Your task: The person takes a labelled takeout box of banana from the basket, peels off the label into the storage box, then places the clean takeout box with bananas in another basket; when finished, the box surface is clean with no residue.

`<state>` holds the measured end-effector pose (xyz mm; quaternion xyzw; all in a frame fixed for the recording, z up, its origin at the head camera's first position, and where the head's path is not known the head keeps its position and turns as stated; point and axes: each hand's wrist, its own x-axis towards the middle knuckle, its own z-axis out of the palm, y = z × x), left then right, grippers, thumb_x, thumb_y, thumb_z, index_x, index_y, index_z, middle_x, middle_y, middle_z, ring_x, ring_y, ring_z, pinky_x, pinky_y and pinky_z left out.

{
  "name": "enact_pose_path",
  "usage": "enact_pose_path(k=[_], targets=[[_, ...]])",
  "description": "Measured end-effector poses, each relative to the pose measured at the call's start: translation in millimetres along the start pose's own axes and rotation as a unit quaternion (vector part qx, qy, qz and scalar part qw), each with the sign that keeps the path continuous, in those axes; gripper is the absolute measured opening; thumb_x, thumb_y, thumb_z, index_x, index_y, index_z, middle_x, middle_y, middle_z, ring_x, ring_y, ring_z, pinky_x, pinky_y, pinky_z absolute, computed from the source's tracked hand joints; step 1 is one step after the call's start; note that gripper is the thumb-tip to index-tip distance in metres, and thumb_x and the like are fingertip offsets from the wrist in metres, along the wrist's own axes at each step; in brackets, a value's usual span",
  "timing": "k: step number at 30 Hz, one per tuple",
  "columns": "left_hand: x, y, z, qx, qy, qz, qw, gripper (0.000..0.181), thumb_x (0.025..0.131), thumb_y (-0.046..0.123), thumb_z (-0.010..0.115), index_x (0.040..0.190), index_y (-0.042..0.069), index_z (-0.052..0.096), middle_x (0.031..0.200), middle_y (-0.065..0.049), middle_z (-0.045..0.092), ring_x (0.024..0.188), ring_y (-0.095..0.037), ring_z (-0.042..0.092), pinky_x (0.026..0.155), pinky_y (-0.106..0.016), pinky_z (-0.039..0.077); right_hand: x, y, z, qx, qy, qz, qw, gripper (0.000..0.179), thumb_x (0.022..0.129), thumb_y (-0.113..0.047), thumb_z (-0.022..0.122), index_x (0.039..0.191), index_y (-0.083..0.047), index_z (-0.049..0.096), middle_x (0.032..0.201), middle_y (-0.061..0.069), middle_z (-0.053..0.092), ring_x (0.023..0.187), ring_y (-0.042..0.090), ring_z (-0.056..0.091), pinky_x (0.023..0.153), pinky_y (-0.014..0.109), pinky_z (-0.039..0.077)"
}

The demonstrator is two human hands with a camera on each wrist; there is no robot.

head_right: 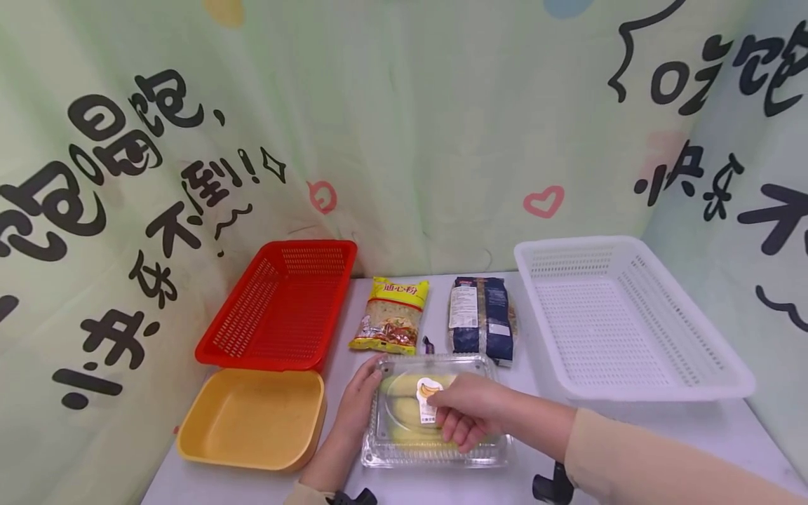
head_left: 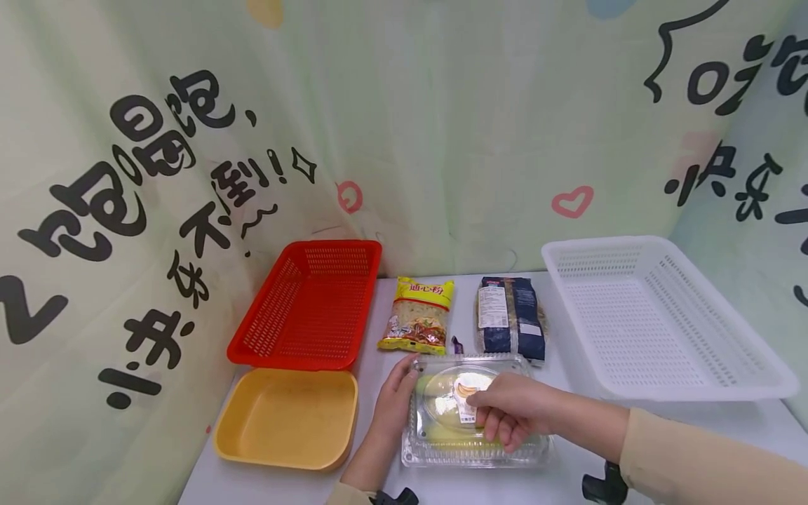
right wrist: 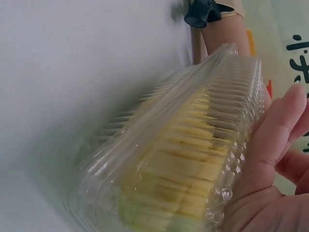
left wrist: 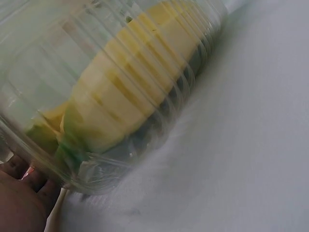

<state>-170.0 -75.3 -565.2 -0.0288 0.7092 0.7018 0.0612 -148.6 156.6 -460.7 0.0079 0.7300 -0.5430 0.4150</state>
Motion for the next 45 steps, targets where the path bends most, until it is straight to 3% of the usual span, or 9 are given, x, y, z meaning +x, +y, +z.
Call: enact_pose_path(k=[9, 14, 21, 33, 45], targets=[[-0.6, -0.8, -1.8, -0.004, 0.006, 0.003, 1.0000, 0.042, 0.101, 0.036, 0.050, 0.141, 0.026, 0.054, 0.150, -0.003, 0.050, 0.146, -0.029, 0.036, 0.120, -0.052, 0.028, 4.9, 1.3, 3.1, -0.038, 0.029, -0.031, 0.9984, 0.022, 0.089, -0.018, 0.061, 0.076, -0.001, 0.067, 0.053, 0.000, 0.059, 0.037, 0.005, 0.049, 0.039, 0.021, 0.048], [-1.0, -0.2, -1.9, -0.001, 0.006, 0.005, 1.0000, 0.043, 0.101, 0.036, 0.050, 0.142, 0.024, 0.053, 0.150, -0.003, 0.050, 0.146, -0.030, 0.036, 0.120, -0.052, 0.027, 5.5, 1.9, 2.6, -0.007, 0.027, -0.058, 0.9979, 0.018, 0.087, -0.016, 0.060, 0.071, -0.007, 0.060, 0.052, -0.003, 0.054, 0.037, 0.005, 0.043, 0.040, 0.021, 0.047], [-0.2, -1.1, -2.0, 0.009, 0.012, 0.008, 0.9999, 0.042, 0.101, 0.036, 0.051, 0.141, 0.026, 0.054, 0.149, -0.001, 0.051, 0.145, -0.030, 0.037, 0.120, -0.053, 0.027, 7.1, 3.2, 0.8, 0.030, 0.014, -0.069, 0.9971, 0.019, 0.090, -0.016, 0.061, 0.072, -0.008, 0.058, 0.051, -0.004, 0.051, 0.039, 0.007, 0.049, 0.043, 0.019, 0.047], [-0.5, 2.7, -0.1, 0.019, 0.020, 0.008, 0.9996, 0.042, 0.101, 0.033, 0.050, 0.142, 0.025, 0.054, 0.148, 0.000, 0.053, 0.145, -0.030, 0.037, 0.120, -0.053, 0.026, 6.8, 4.2, 1.8, 0.052, 0.006, -0.097, 0.9939, 0.021, 0.090, -0.015, 0.060, 0.071, -0.009, 0.059, 0.050, -0.006, 0.049, 0.040, 0.005, 0.045, 0.043, 0.017, 0.045], [-0.8, 4.6, 0.9, 0.024, 0.021, 0.004, 0.9995, 0.042, 0.101, 0.033, 0.049, 0.143, 0.028, 0.053, 0.150, 0.002, 0.050, 0.146, -0.029, 0.036, 0.120, -0.053, 0.026, 6.4, 1.9, 4.9, 0.062, 0.026, -0.092, 0.9935, 0.021, 0.089, -0.015, 0.060, 0.068, -0.010, 0.058, 0.049, -0.006, 0.048, 0.040, 0.005, 0.045, 0.043, 0.015, 0.041]])
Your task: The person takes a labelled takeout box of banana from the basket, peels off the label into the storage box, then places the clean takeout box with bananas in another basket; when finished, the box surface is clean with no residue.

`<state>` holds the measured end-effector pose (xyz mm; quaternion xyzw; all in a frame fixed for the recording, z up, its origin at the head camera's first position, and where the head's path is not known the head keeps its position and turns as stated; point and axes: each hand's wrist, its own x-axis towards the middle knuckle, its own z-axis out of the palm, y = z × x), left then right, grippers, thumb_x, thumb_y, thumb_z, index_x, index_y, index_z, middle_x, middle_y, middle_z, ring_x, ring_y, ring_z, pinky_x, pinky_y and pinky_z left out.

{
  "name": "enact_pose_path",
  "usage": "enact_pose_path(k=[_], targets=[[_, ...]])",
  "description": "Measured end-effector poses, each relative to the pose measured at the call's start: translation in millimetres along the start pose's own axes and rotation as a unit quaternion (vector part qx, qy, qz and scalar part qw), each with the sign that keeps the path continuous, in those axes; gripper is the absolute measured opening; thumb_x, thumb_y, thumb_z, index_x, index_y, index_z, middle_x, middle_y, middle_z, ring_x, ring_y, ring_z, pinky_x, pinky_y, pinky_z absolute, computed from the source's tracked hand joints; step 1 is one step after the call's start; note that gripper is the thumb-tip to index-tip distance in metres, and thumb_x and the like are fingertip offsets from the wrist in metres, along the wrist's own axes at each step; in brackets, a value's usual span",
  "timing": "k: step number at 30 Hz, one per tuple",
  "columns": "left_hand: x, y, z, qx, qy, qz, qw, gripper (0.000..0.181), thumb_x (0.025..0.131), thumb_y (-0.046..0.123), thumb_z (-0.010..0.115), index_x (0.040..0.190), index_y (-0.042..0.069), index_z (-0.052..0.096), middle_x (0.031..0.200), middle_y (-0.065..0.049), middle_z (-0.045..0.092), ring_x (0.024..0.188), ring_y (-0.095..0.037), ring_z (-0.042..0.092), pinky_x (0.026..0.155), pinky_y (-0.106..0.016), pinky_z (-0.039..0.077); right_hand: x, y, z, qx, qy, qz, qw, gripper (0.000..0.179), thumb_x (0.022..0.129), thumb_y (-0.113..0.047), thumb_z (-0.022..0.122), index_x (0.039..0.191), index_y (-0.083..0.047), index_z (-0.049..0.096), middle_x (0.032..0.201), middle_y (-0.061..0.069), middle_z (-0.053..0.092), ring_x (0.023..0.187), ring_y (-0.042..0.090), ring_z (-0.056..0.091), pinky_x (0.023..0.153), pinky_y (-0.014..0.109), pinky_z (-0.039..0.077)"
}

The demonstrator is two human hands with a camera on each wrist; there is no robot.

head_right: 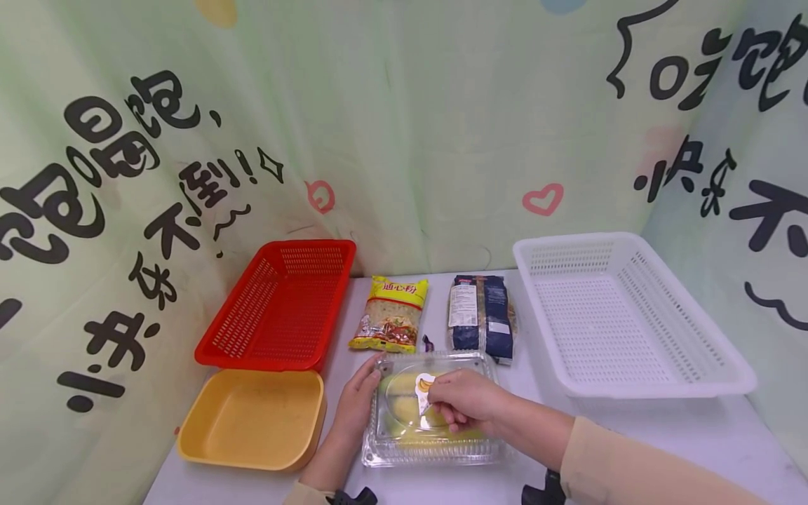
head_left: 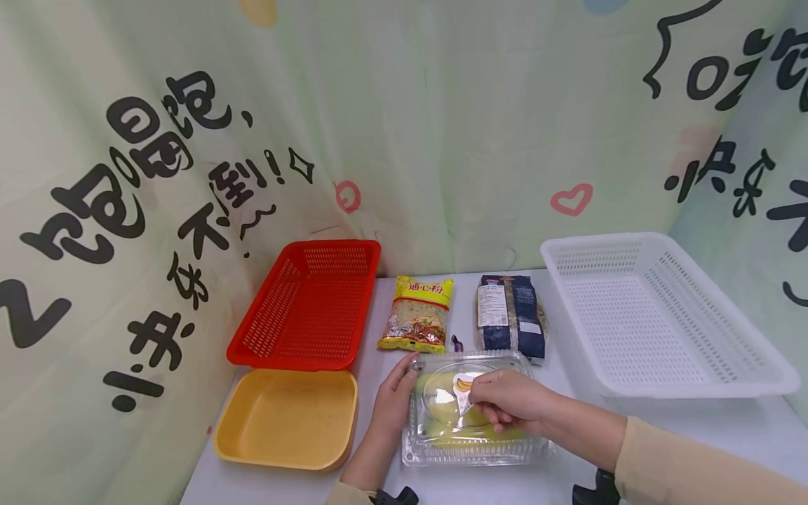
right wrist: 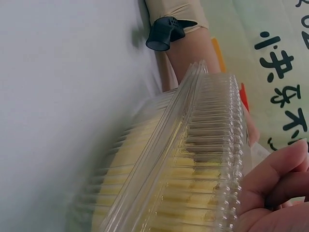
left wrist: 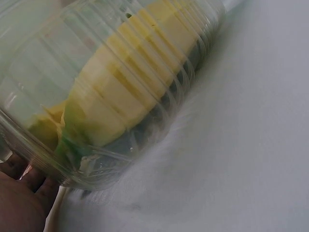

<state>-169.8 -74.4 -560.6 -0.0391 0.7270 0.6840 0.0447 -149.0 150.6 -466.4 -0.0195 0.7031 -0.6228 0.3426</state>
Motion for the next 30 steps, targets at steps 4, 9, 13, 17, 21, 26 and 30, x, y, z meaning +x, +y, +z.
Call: enact_pose_path(k=[4, 9, 13, 17, 21, 26, 30], targets=[[0.3, -1.2, 0.1, 0.000, 0.001, 0.005, 1.0000, 0.042, 0.101, 0.033, 0.050, 0.143, 0.026, 0.054, 0.149, 0.001, 0.051, 0.145, -0.030, 0.037, 0.120, -0.053, 0.026, -0.1, 1, 0, 0.002, 0.011, 0.005, 0.9999, 0.022, 0.090, -0.017, 0.061, 0.068, -0.011, 0.058, 0.049, -0.006, 0.047, 0.040, 0.005, 0.044, 0.043, 0.015, 0.040], [1.3, -2.3, -0.2, -0.003, -0.003, 0.002, 1.0000, 0.042, 0.100, 0.033, 0.050, 0.142, 0.026, 0.054, 0.149, 0.001, 0.051, 0.145, -0.029, 0.037, 0.120, -0.052, 0.026, -1.4, -1, -2, 0.003, 0.007, 0.006, 0.9999, 0.023, 0.091, -0.017, 0.059, 0.068, -0.013, 0.057, 0.049, -0.007, 0.047, 0.041, 0.005, 0.043, 0.043, 0.016, 0.040], [2.4, -3.8, -1.4, -0.001, -0.004, 0.009, 0.9999, 0.041, 0.101, 0.032, 0.050, 0.141, 0.025, 0.055, 0.148, -0.001, 0.053, 0.144, -0.030, 0.039, 0.119, -0.052, 0.028, -2.5, -12, -5, 0.022, 0.011, -0.017, 0.9996, 0.024, 0.090, -0.017, 0.058, 0.066, -0.013, 0.055, 0.047, -0.008, 0.046, 0.040, 0.004, 0.040, 0.047, 0.018, 0.041], [2.8, -4.9, -2.6, -0.006, -0.001, 0.007, 1.0000, 0.040, 0.101, 0.031, 0.050, 0.140, 0.026, 0.057, 0.145, -0.002, 0.055, 0.143, -0.030, 0.041, 0.119, -0.052, 0.030, -1.3, -22, -7, 0.039, 0.013, -0.034, 0.9985, 0.025, 0.091, -0.022, 0.061, 0.070, -0.010, 0.056, 0.049, -0.007, 0.049, 0.040, 0.004, 0.041, 0.049, 0.020, 0.044], [1.8, -5.8, -2.6, -0.008, -0.001, -0.006, 0.9999, 0.040, 0.101, 0.033, 0.049, 0.140, 0.029, 0.056, 0.147, -0.001, 0.053, 0.144, -0.030, 0.039, 0.119, -0.052, 0.029, 0.9, -21, -4, 0.050, 0.008, -0.020, 0.9985, 0.023, 0.092, -0.024, 0.062, 0.075, -0.010, 0.057, 0.054, -0.006, 0.052, 0.042, 0.006, 0.045, 0.048, 0.021, 0.047], [2.4, -6.0, -1.7, -0.009, -0.002, -0.008, 0.9999, 0.041, 0.101, 0.036, 0.049, 0.141, 0.030, 0.055, 0.148, 0.001, 0.052, 0.146, -0.030, 0.036, 0.120, -0.053, 0.027, 3.4, -17, 1, 0.064, 0.055, -0.007, 0.9964, 0.020, 0.091, -0.026, 0.061, 0.083, -0.008, 0.063, 0.063, -0.003, 0.053, 0.049, 0.009, 0.044, 0.050, 0.021, 0.046], [2.5, -5.5, -1.5, -0.020, -0.006, -0.014, 0.9997, 0.041, 0.100, 0.036, 0.049, 0.141, 0.031, 0.055, 0.149, 0.002, 0.051, 0.147, -0.029, 0.034, 0.120, -0.052, 0.026, 5.1, -16, 2, 0.063, 0.080, -0.017, 0.9947, 0.029, 0.093, -0.031, 0.065, 0.098, -0.003, 0.071, 0.066, -0.002, 0.056, 0.055, 0.012, 0.051, 0.055, 0.023, 0.051]])
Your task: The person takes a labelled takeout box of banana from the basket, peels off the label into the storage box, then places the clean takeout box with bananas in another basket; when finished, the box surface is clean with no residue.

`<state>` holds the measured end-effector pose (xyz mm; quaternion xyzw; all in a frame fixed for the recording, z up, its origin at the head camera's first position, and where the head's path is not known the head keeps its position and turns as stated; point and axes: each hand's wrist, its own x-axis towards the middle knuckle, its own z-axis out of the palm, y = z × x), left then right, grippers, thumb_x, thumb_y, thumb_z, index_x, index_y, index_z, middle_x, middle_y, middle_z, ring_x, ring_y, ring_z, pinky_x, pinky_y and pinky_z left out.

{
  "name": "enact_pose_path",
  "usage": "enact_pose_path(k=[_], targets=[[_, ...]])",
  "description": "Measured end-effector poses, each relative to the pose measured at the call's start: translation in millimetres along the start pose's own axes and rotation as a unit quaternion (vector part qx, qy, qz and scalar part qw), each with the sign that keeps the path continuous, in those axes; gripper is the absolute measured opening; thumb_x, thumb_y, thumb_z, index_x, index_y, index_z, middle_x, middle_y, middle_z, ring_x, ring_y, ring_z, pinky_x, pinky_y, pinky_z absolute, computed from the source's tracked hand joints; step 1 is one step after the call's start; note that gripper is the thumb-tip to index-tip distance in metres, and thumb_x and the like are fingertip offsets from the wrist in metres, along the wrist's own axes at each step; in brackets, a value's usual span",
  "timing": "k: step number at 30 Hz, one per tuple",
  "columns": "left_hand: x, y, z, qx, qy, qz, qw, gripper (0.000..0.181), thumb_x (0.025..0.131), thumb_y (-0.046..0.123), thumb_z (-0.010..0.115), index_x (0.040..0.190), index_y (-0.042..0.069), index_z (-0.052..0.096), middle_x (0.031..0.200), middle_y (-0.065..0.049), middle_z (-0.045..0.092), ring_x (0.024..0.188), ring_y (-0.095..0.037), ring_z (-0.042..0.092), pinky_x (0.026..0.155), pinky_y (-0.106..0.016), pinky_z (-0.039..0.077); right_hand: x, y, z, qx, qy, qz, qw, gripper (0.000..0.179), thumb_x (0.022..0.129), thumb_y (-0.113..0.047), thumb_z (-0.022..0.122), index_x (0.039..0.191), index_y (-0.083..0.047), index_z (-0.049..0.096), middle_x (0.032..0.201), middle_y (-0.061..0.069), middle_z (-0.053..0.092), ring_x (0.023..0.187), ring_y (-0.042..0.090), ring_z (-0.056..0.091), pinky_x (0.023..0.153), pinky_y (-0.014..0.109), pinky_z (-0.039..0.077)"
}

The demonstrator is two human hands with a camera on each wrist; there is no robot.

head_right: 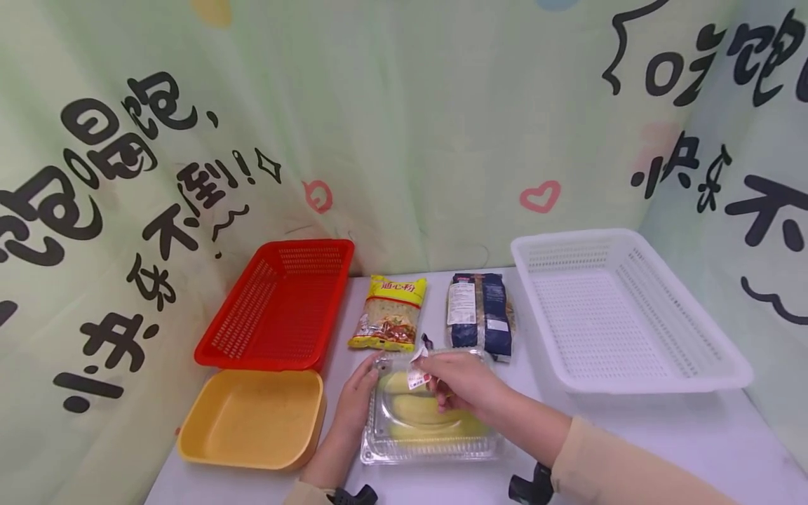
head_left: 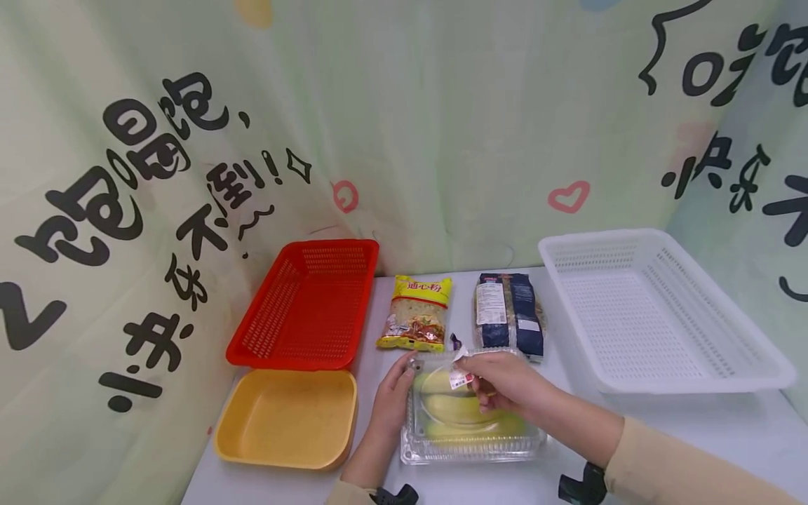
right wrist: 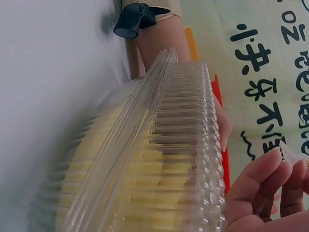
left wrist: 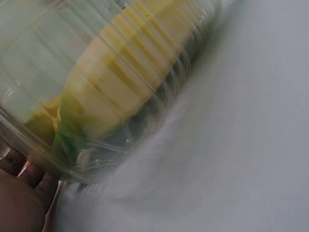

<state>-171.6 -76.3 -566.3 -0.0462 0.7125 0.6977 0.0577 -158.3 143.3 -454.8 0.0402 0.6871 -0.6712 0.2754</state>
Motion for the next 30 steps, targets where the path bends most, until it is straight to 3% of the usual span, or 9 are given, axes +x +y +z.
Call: enact_pose_path(k=[2, 5, 7, 10, 16, 20, 30], targets=[[0.1, -0.6, -0.4, -0.007, -0.006, -0.005, 0.9999, 0.042, 0.100, 0.037, 0.049, 0.141, 0.032, 0.054, 0.150, 0.003, 0.050, 0.147, -0.028, 0.034, 0.120, -0.052, 0.026, 1.2, 2, 0, 0.009, 0.005, -0.018, 0.9998, 0.030, 0.093, -0.030, 0.067, 0.101, -0.002, 0.073, 0.068, -0.002, 0.059, 0.060, 0.012, 0.057, 0.060, 0.025, 0.056], [0.1, -1.3, -0.8, -0.014, -0.014, -0.007, 0.9998, 0.042, 0.100, 0.039, 0.049, 0.141, 0.033, 0.054, 0.151, 0.004, 0.048, 0.148, -0.028, 0.033, 0.120, -0.051, 0.026, 3.4, 5, 1, 0.030, 0.011, -0.048, 0.9983, 0.023, 0.092, -0.022, 0.068, 0.080, -0.003, 0.072, 0.071, 0.000, 0.061, 0.065, 0.014, 0.062, 0.066, 0.027, 0.059], [-0.2, -1.0, -1.0, -0.012, -0.016, -0.004, 0.9998, 0.042, 0.100, 0.039, 0.049, 0.142, 0.033, 0.053, 0.151, 0.004, 0.048, 0.148, -0.027, 0.033, 0.121, -0.051, 0.026, 4.3, 6, 3, 0.038, 0.022, -0.060, 0.9972, 0.029, 0.091, -0.018, 0.069, 0.065, -0.007, 0.063, 0.072, 0.001, 0.060, 0.065, 0.014, 0.063, 0.068, 0.027, 0.059], [-1.3, 0.0, -1.1, -0.011, -0.018, -0.003, 0.9998, 0.042, 0.101, 0.039, 0.048, 0.142, 0.032, 0.053, 0.151, 0.005, 0.048, 0.148, -0.026, 0.032, 0.121, -0.051, 0.025, 5.9, 7, 5, 0.043, 0.042, -0.066, 0.9960, 0.037, 0.091, -0.013, 0.067, 0.058, -0.011, 0.052, 0.071, 0.001, 0.059, 0.064, 0.014, 0.062, 0.068, 0.025, 0.058], [-0.7, -0.5, -1.9, -0.009, -0.020, -0.001, 0.9998, 0.043, 0.101, 0.040, 0.047, 0.143, 0.031, 0.051, 0.150, 0.005, 0.049, 0.147, -0.026, 0.033, 0.120, -0.051, 0.027, 7.9, 9, 5, 0.050, 0.087, -0.067, 0.9927, 0.035, 0.091, -0.010, 0.063, 0.058, -0.011, 0.053, 0.070, -0.001, 0.057, 0.069, 0.014, 0.057, 0.067, 0.023, 0.054], [1.0, -1.3, -2.1, -0.005, -0.020, 0.002, 0.9998, 0.043, 0.101, 0.040, 0.047, 0.143, 0.030, 0.052, 0.149, 0.006, 0.050, 0.147, -0.026, 0.034, 0.120, -0.051, 0.027, 7.3, 11, 4, 0.050, 0.091, -0.071, 0.9921, 0.039, 0.092, -0.011, 0.065, 0.057, -0.011, 0.048, 0.079, 0.001, 0.061, 0.066, 0.014, 0.060, 0.065, 0.022, 0.056], [1.1, -0.3, -1.1, -0.021, -0.025, 0.000, 0.9995, 0.042, 0.101, 0.037, 0.047, 0.142, 0.030, 0.052, 0.147, 0.007, 0.052, 0.146, -0.023, 0.036, 0.120, -0.049, 0.028, 7.2, 10, 3, 0.096, 0.080, -0.093, 0.9878, 0.028, 0.094, -0.004, 0.061, 0.087, -0.010, 0.034, 0.090, 0.007, 0.058, 0.069, 0.019, 0.064, 0.065, 0.027, 0.059]])
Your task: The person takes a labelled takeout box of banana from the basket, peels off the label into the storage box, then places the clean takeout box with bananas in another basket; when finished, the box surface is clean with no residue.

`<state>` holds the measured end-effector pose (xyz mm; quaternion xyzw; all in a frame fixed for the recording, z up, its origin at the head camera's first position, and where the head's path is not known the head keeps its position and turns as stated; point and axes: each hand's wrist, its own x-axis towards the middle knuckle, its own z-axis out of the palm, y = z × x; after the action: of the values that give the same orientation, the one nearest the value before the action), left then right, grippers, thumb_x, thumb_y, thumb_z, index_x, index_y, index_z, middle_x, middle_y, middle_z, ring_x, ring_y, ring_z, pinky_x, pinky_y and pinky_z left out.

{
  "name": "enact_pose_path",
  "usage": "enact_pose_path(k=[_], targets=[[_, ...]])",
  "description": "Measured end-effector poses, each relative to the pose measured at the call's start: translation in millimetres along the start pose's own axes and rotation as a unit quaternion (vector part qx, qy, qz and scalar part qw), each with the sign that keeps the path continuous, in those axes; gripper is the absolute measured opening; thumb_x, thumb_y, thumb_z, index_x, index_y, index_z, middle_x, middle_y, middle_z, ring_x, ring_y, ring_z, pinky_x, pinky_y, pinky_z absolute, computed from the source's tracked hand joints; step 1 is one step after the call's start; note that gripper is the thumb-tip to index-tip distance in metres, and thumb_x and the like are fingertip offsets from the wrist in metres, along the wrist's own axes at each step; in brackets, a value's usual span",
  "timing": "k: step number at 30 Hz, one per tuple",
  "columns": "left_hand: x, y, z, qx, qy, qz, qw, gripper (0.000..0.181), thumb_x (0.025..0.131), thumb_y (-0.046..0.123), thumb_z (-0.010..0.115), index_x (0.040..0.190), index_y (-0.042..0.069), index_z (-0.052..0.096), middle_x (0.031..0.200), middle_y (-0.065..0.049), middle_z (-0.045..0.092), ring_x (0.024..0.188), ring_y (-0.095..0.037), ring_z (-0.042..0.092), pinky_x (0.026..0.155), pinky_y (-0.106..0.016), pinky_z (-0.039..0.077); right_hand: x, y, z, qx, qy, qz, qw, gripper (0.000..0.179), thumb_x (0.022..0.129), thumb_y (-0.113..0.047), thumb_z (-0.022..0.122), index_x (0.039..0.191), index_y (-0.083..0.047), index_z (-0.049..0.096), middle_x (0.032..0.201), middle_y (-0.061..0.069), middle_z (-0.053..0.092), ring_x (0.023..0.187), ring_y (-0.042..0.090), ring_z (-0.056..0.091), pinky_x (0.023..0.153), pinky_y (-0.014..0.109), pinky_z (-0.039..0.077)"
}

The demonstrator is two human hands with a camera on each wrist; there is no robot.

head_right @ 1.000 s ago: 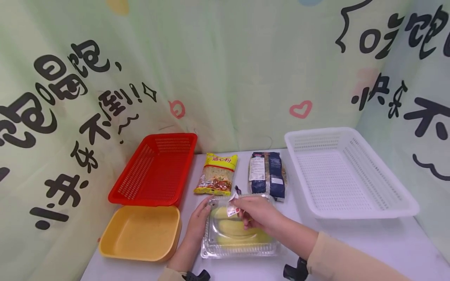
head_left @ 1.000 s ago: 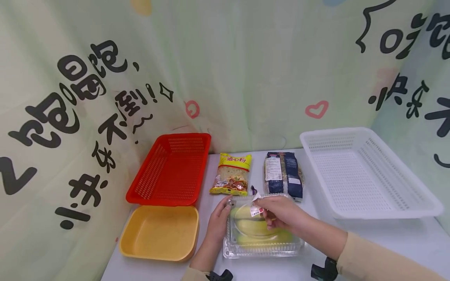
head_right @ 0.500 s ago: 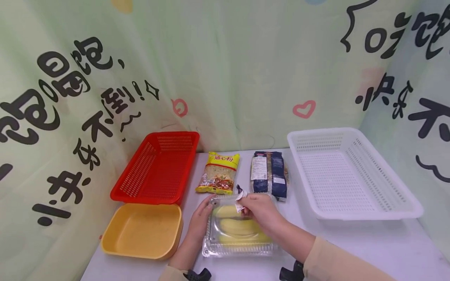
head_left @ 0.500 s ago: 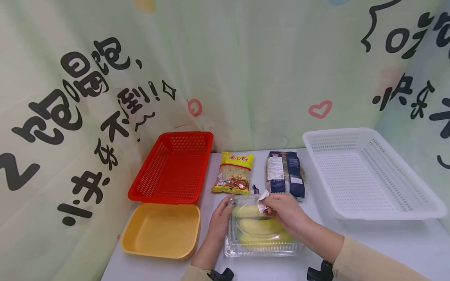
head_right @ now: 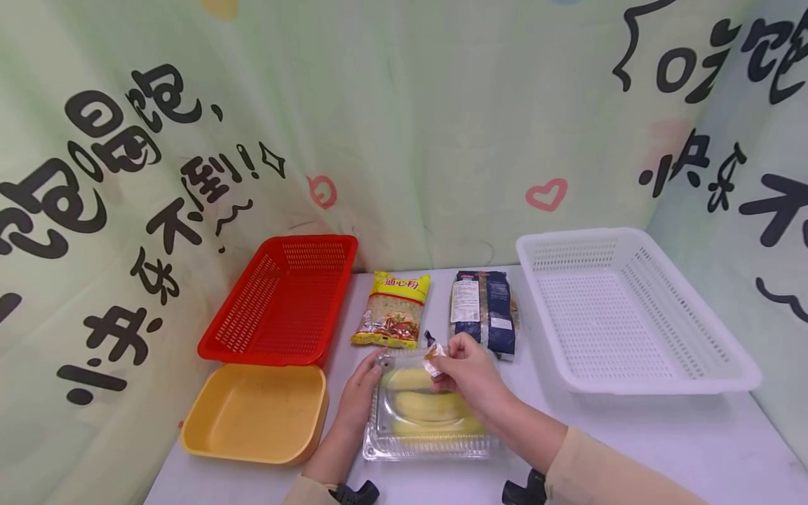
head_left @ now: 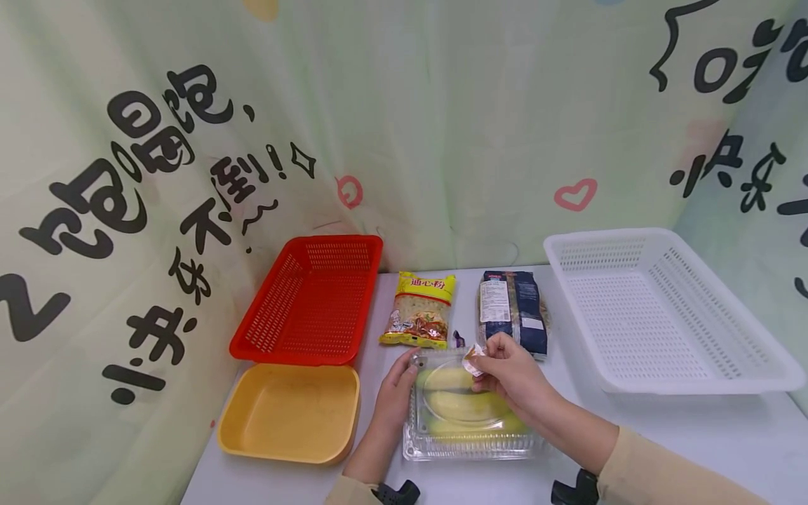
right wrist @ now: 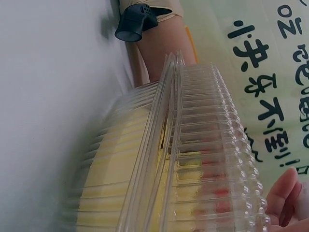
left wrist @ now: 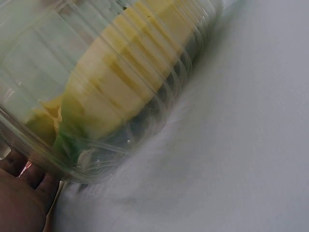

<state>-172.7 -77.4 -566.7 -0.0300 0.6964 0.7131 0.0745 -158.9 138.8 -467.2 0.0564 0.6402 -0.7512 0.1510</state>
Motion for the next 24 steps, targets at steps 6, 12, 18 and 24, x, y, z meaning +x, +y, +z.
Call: enact_pose_path(k=[6, 12, 18, 24], targets=[[-0.9, 1.0, 0.0, 0.009, 0.002, 0.003, 1.0000, 0.042, 0.101, 0.037, 0.046, 0.143, 0.030, 0.052, 0.148, 0.006, 0.051, 0.146, -0.024, 0.035, 0.120, -0.050, 0.027, -0.2, 0.9, 0.6, 0.002, -0.016, -0.012, 0.9998, 0.013, 0.097, 0.000, 0.053, 0.109, -0.002, 0.055, 0.104, 0.007, 0.057, 0.080, 0.021, 0.065, 0.076, 0.033, 0.061], [-0.7, 0.5, 0.1, 0.012, 0.005, 0.006, 0.9999, 0.042, 0.101, 0.036, 0.046, 0.142, 0.030, 0.052, 0.148, 0.005, 0.051, 0.145, -0.024, 0.037, 0.120, -0.050, 0.029, -1.5, -0.8, 3.5, -0.018, -0.005, 0.000, 0.9998, 0.028, 0.101, -0.007, 0.052, 0.125, -0.001, 0.063, 0.120, 0.008, 0.060, 0.085, 0.019, 0.064, 0.080, 0.032, 0.060], [0.9, -0.2, 0.2, 0.021, 0.005, 0.012, 0.9997, 0.041, 0.102, 0.035, 0.046, 0.141, 0.030, 0.053, 0.148, 0.003, 0.051, 0.145, -0.025, 0.037, 0.120, -0.050, 0.029, -2.8, -2.7, 3.4, -0.065, -0.005, -0.011, 0.9978, 0.032, 0.098, -0.008, 0.054, 0.129, -0.004, 0.064, 0.130, 0.011, 0.061, 0.088, 0.023, 0.065, 0.078, 0.030, 0.059], [2.6, -1.0, -0.7, 0.026, 0.003, 0.013, 0.9996, 0.041, 0.102, 0.035, 0.046, 0.142, 0.029, 0.053, 0.149, 0.002, 0.051, 0.146, -0.026, 0.036, 0.120, -0.051, 0.027, -2.6, -3.6, 0.2, -0.113, -0.027, -0.024, 0.9930, 0.039, 0.094, -0.005, 0.057, 0.133, -0.009, 0.061, 0.103, 0.011, 0.063, 0.086, 0.025, 0.064, 0.077, 0.030, 0.059]])
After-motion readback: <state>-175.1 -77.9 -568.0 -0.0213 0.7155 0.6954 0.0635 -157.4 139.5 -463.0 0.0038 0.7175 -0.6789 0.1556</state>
